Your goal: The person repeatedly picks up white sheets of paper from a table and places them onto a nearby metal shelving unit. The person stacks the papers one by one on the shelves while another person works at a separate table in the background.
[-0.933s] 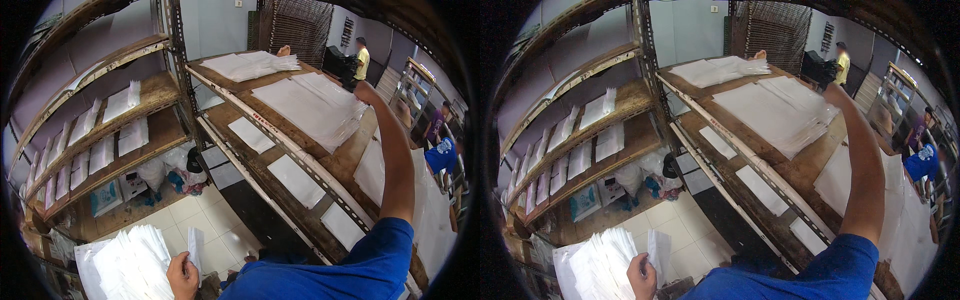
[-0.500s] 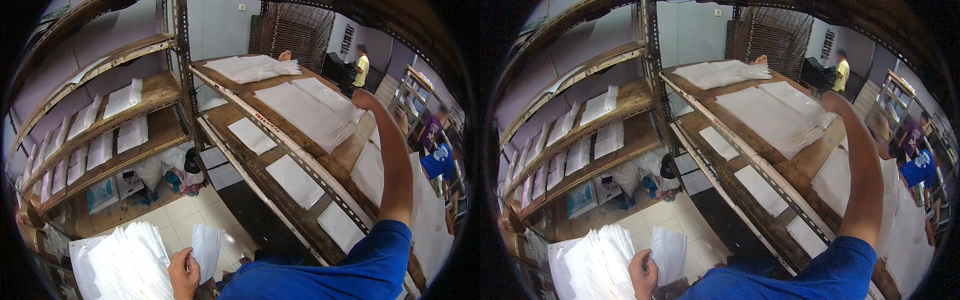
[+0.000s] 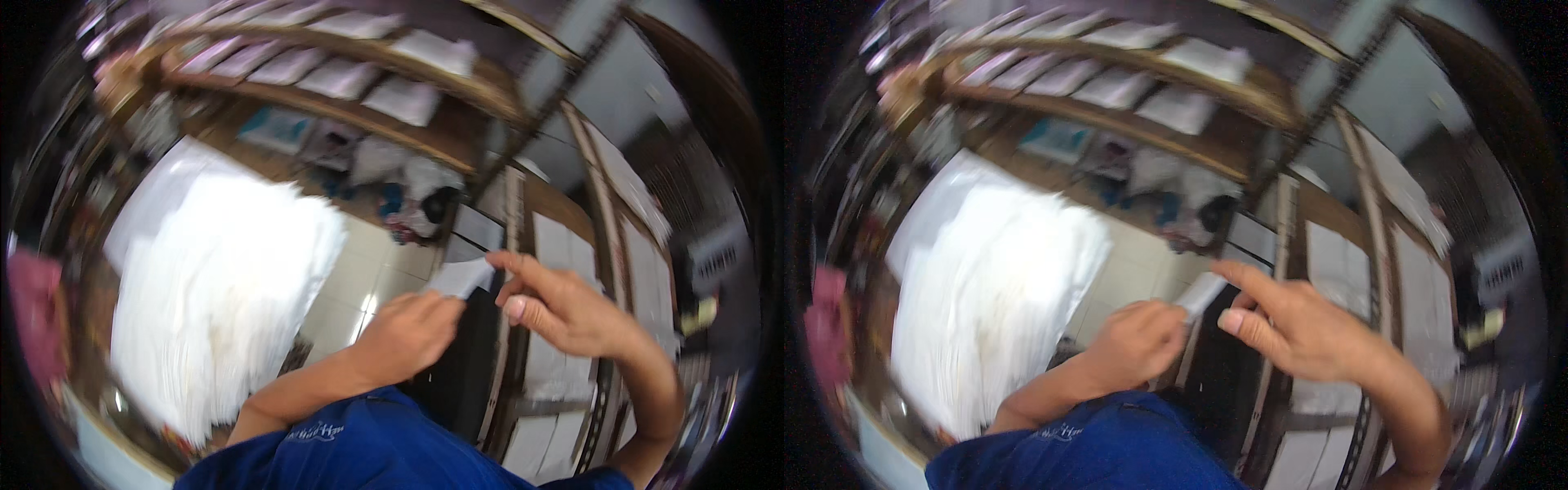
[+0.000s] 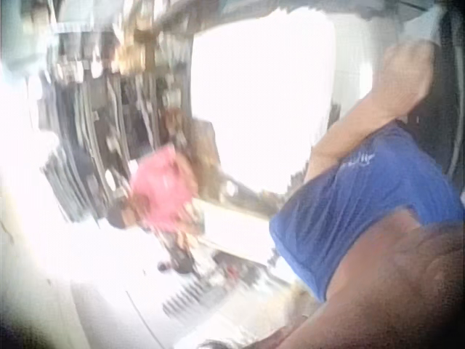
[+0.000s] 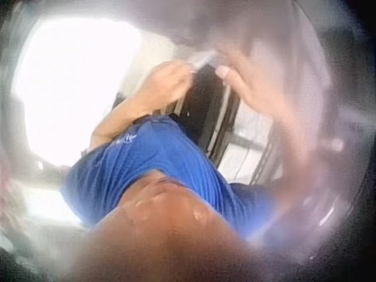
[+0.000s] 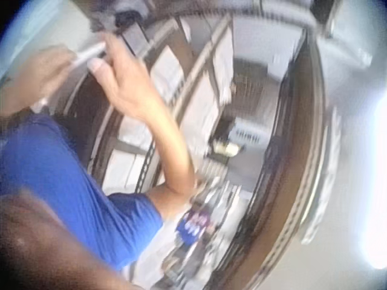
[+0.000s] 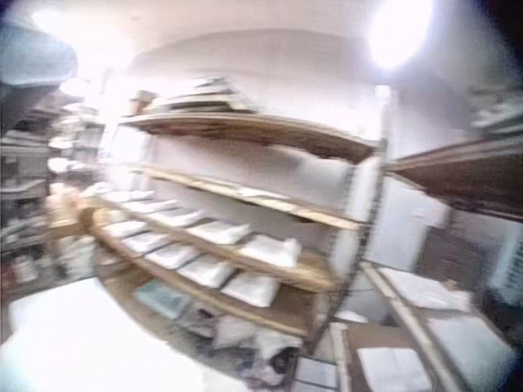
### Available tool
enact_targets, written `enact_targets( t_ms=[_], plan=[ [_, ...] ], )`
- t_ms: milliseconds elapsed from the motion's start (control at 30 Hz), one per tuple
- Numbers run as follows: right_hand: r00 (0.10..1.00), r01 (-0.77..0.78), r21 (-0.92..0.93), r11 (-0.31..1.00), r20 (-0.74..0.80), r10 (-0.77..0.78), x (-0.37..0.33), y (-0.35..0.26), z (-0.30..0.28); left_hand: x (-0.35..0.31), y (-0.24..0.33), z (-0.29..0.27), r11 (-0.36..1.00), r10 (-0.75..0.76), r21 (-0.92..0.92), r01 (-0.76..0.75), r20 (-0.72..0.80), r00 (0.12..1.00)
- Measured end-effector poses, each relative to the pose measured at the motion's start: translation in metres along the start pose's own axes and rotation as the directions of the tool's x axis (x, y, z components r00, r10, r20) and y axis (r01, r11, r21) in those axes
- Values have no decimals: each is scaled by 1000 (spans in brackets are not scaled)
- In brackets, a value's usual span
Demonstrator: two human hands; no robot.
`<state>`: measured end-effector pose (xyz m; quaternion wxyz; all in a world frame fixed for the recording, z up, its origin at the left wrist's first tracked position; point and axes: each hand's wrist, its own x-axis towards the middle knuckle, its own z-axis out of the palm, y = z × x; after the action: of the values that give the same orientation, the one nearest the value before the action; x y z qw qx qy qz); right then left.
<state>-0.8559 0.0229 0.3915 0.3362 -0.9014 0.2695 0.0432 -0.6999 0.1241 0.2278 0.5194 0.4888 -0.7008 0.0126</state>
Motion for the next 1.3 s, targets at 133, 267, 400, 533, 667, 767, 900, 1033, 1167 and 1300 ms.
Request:
enact_targets(
  t_ms=[133,267,400,533,667,767,900,1033,1167,1300],
  plan=[
    [994,-64,-10,998,85,65,46,-6,29,-9,13,-10,999,-37,0,37,-85,996],
    [999,34,-37,999,22,-33,62,-1,41,-33,20,-19,991,-31,-130,0,-232,972],
    [997,31,-27,999,76,-29,67,10,26,-78,20,-40,983,-90,-171,60,-175,980],
    [995,93,-176,980,-9,-96,61,13,1,-131,6,-76,968,-212,85,236,-226,951],
    [994,109,-135,985,4,-109,77,28,-48,-196,4,-102,739,-610,-44,672,-468,640],
    [998,27,-145,989,-55,-36,51,48,-81,-231,0,-115,570,-718,-116,813,-552,424],
    [983,-142,-31,989,-117,138,22,74,-101,-216,-2,-123,506,-780,-247,826,-541,316],
    [975,-178,-40,983,-145,171,14,76,-104,-227,-11,-130,578,-729,-148,803,-535,426],
    [985,-118,-206,971,-149,88,27,71,-103,-225,0,-136,566,-695,-97,819,-590,410],
    [973,-89,-188,978,-225,45,39,97,-96,-228,7,-142,564,-638,58,824,-602,480]
  ],
)
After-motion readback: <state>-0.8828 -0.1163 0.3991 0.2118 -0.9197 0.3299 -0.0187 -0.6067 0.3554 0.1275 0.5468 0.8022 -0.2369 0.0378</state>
